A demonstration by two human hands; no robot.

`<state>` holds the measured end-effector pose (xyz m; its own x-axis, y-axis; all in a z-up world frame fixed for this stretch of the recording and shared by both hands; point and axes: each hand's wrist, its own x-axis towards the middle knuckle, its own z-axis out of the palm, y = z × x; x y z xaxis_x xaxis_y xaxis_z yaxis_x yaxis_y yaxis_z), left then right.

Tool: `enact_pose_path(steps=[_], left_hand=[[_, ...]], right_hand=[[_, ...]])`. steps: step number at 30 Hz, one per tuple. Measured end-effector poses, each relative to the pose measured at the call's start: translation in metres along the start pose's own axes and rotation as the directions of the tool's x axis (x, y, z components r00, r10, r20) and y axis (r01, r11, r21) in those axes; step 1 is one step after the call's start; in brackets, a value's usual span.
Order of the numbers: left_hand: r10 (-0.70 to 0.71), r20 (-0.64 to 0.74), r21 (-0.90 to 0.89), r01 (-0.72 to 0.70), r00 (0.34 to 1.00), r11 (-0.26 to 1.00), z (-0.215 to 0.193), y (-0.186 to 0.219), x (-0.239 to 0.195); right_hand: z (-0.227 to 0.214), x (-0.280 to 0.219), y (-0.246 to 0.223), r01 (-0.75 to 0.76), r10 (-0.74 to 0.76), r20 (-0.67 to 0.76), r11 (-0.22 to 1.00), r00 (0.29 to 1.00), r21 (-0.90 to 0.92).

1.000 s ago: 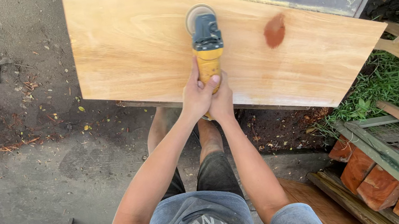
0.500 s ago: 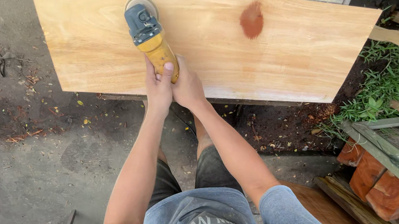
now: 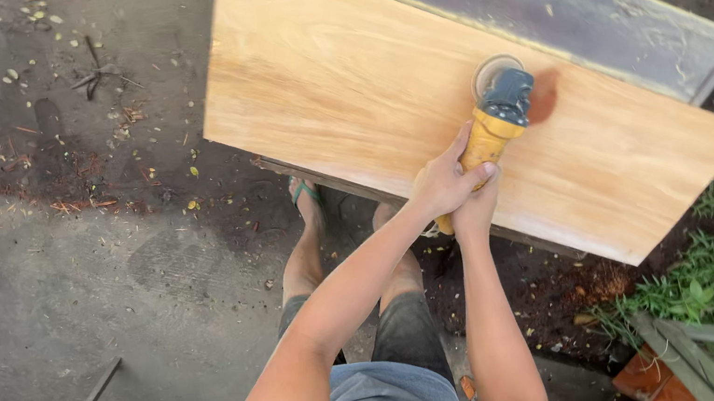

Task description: The person uses a handheld power sander to smooth the surface of a rectangular wooden board. They move the sander across the board in overlapping passes, then flip the board over and continue sanding the other side.

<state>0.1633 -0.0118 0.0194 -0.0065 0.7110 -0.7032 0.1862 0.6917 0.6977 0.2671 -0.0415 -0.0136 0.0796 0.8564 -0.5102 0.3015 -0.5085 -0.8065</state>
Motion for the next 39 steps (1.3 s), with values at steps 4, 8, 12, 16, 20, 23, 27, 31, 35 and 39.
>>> enact_pose_path(steps=[4,8,12,16,20,23,27,31,35,39], left_hand=[[0.006,-0.094,-0.052,-0.011,0.996,0.999,-0.047,-0.015,-0.010],[0.013,-0.186,-0.165,-0.045,0.982,0.985,-0.098,-0.040,-0.020],[-0.022,-0.262,-0.194,-0.031,0.965,0.981,-0.156,-0.064,-0.027],[0.011,-0.299,-0.379,-0.130,0.954,0.916,-0.205,-0.088,-0.022],[0.173,-0.445,-0.419,-0.375,0.879,0.827,-0.241,-0.113,-0.015],[0.051,-0.439,-0.518,-0.299,0.897,0.801,-0.265,-0.128,-0.023],[0.105,-0.423,-0.492,-0.326,0.900,0.807,-0.257,-0.115,-0.042],[-0.130,-0.189,-0.295,0.070,0.973,0.953,-0.233,-0.086,-0.061],[-0.197,-0.119,-0.184,0.174,0.973,0.967,-0.232,-0.083,-0.065],[0.163,-0.411,-0.444,-0.354,0.897,0.823,-0.252,-0.110,-0.055]], right_hand=[[0.042,-0.003,-0.014,0.029,-0.033,0.099,0.999,0.995,0.035],[0.091,-0.011,-0.027,0.048,-0.029,0.195,0.995,0.980,-0.093],[0.153,-0.016,-0.045,0.028,-0.023,0.285,1.000,0.958,-0.012],[0.214,-0.018,-0.070,0.146,-0.115,0.324,0.986,0.939,-0.075],[0.255,-0.019,-0.094,0.185,-0.097,0.371,0.960,0.923,-0.210],[0.282,-0.026,-0.102,0.238,-0.116,0.423,0.939,0.899,-0.247],[0.270,-0.045,-0.098,0.222,-0.125,0.354,0.943,0.927,-0.249],[0.227,-0.065,-0.083,0.082,-0.037,0.269,0.984,0.962,-0.161],[0.224,-0.064,-0.075,0.049,-0.018,0.243,0.991,0.970,-0.122],[0.261,-0.056,-0.084,0.210,-0.125,0.318,0.945,0.940,-0.250]])
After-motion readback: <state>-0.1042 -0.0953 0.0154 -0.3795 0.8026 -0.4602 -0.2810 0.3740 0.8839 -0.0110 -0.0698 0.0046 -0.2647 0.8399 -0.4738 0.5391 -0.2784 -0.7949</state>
